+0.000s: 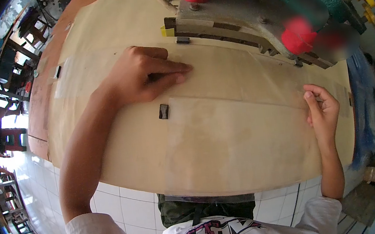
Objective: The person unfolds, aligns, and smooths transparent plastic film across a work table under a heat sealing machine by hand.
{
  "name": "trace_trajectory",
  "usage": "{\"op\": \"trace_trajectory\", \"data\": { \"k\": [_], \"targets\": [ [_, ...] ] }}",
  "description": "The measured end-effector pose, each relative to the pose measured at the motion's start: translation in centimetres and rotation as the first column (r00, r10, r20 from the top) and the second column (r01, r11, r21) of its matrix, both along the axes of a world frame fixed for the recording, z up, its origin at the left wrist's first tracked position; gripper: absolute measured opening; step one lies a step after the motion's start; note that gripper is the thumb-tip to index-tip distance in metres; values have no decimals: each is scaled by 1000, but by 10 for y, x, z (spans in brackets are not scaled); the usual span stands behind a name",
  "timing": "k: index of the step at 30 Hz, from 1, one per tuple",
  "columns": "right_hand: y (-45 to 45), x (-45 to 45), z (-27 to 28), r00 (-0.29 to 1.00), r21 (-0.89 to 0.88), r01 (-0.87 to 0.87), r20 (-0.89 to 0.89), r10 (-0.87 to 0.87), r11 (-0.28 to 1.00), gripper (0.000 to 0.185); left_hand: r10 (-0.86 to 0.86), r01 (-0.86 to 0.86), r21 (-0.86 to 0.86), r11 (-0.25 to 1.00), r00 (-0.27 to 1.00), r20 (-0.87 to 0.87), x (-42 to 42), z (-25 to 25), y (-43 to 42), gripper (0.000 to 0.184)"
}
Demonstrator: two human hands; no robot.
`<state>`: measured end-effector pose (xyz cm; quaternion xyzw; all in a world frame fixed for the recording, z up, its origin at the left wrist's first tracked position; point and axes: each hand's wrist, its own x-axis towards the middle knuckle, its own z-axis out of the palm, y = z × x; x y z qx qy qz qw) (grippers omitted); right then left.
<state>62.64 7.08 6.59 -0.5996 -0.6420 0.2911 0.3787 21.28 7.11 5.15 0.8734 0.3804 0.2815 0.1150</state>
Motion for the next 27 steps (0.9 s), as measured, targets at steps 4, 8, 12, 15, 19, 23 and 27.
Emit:
{"op": "trace_trajectory", "data": {
  "k": [4, 8, 12, 15, 19, 23, 27],
  "targets": [
    [-2, 0, 3, 1000, 50, -25, -12, 26, 998, 18, 28, -31, -40, 999, 997, -66, 0, 2, -1, 22],
    [4, 10, -3, 992, 222, -56, 125, 28, 973, 18, 37, -43, -57, 997, 993, -109, 1, 6, -1, 24],
    [7, 10, -3, 978, 216, -79, 206, 33, 973, 17, 26, -28, 31, 999, 998, 51, 6, -4, 1, 20],
    [8, 10, -3, 978, 204, -83, 204, 41, 975, 17, 48, -48, -4, 999, 999, 11, 7, 0, 0, 22],
    [9, 9, 0, 964, 176, -102, 259, 54, 979, 18, 52, -52, 1, 999, 998, 38, 10, -2, 0, 23],
    [12, 10, -3, 959, 185, -115, 278, 61, 976, 19, 53, -52, -16, 999, 999, 13, 10, 0, 1, 23],
    [12, 9, -3, 957, 205, -133, 281, 72, 970, 18, 50, -50, -11, 999, 999, 12, 10, 2, 0, 23]
  ]
}}
